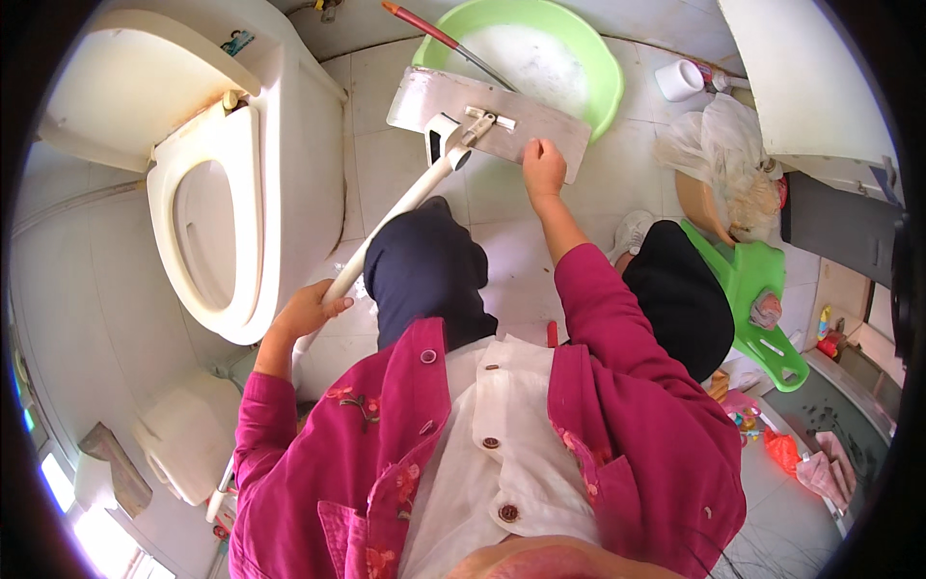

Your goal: The person washes a gray mop head in a green basin of soapy water, wrings it out, and attaches it to a white mop handle. They secure the head using a locking mechanism on the handle and then pour the soapy water from the basin into the toilet.

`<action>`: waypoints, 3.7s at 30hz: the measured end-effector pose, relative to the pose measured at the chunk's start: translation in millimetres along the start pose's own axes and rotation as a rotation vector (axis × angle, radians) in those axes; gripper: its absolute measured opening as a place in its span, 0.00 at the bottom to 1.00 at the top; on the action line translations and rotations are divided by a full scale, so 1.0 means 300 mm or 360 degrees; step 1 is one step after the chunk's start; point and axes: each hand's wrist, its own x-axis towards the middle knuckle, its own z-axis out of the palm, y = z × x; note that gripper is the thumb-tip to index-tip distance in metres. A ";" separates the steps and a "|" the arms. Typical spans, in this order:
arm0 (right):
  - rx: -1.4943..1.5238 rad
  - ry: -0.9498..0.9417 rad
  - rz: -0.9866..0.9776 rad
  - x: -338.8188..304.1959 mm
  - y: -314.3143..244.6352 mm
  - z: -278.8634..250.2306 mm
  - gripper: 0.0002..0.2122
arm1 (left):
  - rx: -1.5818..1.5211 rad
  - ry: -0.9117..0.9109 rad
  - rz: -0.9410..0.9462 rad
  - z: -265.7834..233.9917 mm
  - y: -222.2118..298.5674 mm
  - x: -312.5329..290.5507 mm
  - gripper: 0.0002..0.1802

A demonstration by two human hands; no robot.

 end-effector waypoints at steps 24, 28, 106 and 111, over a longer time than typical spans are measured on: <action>-0.1269 0.0304 -0.0478 0.213 -0.001 0.112 0.30 | 0.1061 0.0462 0.1824 -0.105 0.652 1.268 0.26; -0.1268 0.0306 -0.0495 0.210 -0.009 0.113 0.30 | 0.1066 0.0757 0.1513 -0.124 0.572 1.232 0.26; -0.1290 0.0407 -0.0544 0.203 0.010 0.125 0.31 | 0.1097 0.1021 0.1205 -0.027 0.591 1.220 0.24; -0.1308 0.0403 -0.0552 0.204 0.003 0.127 0.30 | 0.1006 0.0856 0.1339 0.005 0.580 1.219 0.24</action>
